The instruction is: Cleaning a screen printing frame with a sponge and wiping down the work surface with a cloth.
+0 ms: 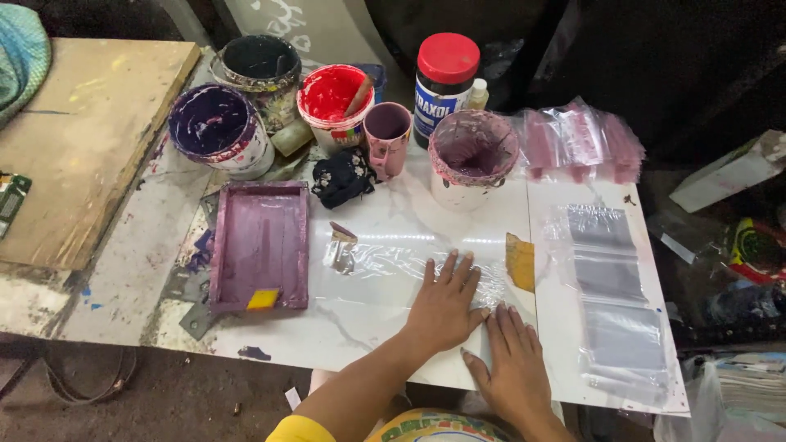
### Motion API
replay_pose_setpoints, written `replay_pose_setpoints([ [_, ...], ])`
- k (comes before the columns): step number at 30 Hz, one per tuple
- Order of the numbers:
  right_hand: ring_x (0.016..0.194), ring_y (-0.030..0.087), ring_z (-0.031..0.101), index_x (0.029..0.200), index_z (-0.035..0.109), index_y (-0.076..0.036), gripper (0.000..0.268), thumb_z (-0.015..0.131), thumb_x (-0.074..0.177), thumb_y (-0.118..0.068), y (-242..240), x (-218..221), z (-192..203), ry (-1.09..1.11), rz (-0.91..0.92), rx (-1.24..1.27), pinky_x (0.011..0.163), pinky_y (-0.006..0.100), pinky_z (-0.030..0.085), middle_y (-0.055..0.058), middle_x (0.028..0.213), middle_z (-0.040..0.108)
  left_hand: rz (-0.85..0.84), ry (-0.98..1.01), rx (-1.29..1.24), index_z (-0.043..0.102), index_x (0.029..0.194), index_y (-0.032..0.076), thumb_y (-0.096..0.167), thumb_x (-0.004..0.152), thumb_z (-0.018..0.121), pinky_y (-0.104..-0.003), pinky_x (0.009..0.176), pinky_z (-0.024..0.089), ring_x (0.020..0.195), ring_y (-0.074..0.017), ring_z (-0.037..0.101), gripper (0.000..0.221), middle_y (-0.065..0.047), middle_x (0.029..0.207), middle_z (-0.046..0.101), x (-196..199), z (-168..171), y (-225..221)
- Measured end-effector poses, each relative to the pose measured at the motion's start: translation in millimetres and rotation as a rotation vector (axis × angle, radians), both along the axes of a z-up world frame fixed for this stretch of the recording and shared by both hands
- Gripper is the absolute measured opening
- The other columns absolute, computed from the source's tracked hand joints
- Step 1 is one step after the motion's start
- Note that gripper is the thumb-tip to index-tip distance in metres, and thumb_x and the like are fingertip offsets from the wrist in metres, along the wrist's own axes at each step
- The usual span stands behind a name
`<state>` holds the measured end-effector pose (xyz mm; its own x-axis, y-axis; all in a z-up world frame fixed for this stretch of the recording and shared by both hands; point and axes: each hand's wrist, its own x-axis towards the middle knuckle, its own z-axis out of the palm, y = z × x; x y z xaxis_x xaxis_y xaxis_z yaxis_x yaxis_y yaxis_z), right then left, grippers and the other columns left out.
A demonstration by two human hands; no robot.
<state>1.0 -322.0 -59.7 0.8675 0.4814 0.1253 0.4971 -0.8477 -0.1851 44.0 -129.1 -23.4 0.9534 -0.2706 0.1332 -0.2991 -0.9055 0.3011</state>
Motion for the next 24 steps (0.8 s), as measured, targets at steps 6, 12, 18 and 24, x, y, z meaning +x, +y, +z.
replay_pose_setpoints([
  [6, 0.155, 0.032, 0.029, 0.151, 0.043, -0.006, 0.077, 0.046, 0.097, -0.06, -0.2, -1.2, 1.5, -0.033, 0.013, -0.001, 0.123, 0.052, 0.024, 0.016, 0.165, 0.035, 0.177, 0.032, -0.05, 0.029, 0.159, 0.002, 0.057, 0.103, 0.034, -0.063, 0.123, 0.005, 0.156, -0.0414, 0.008, 0.079, -0.019, 0.168, 0.021, -7.3, -9.0, 21.7],
  [12, 0.153, 0.035, 0.031, 0.151, 0.041, -0.004, 0.078, 0.055, 0.093, -0.055, 2.0, -2.7, 9.1, -0.081, 0.019, 0.037, 0.121, 0.053, 0.029, 0.02, 0.165, 0.033, 0.274, -0.092, -0.115, 0.032, 0.157, 0.002, 0.052, 0.102, 0.048, -0.063, 0.122, 0.009, 0.155, -0.0446, 0.01, 0.076, -0.023, 0.168, 0.02, -34.7, -18.8, 67.1],
  [18, 0.153, 0.036, 0.031, 0.152, 0.041, -0.007, 0.077, 0.06, 0.092, -0.051, 2.6, -5.3, 12.1, -0.12, 0.021, 0.081, 0.119, 0.054, 0.031, 0.019, 0.166, 0.032, 0.372, 0.217, -0.037, 0.023, 0.16, 0.007, 0.059, 0.103, 0.036, -0.058, 0.124, 0.001, 0.157, -0.0381, 0.0, 0.079, -0.016, 0.171, 0.008, -55.0, -0.6, 91.5],
  [24, 0.153, 0.036, 0.029, 0.152, 0.042, -0.008, 0.072, 0.049, 0.097, -0.054, -1.6, 0.0, 1.1, -0.031, 0.033, -0.017, 0.121, 0.054, 0.026, 0.016, 0.165, 0.034, 0.374, 0.099, -0.046, 0.031, 0.158, 0.006, 0.058, 0.102, 0.042, -0.062, 0.123, 0.006, 0.156, -0.041, 0.007, 0.077, -0.018, 0.169, 0.016, -57.6, -7.9, 90.6],
])
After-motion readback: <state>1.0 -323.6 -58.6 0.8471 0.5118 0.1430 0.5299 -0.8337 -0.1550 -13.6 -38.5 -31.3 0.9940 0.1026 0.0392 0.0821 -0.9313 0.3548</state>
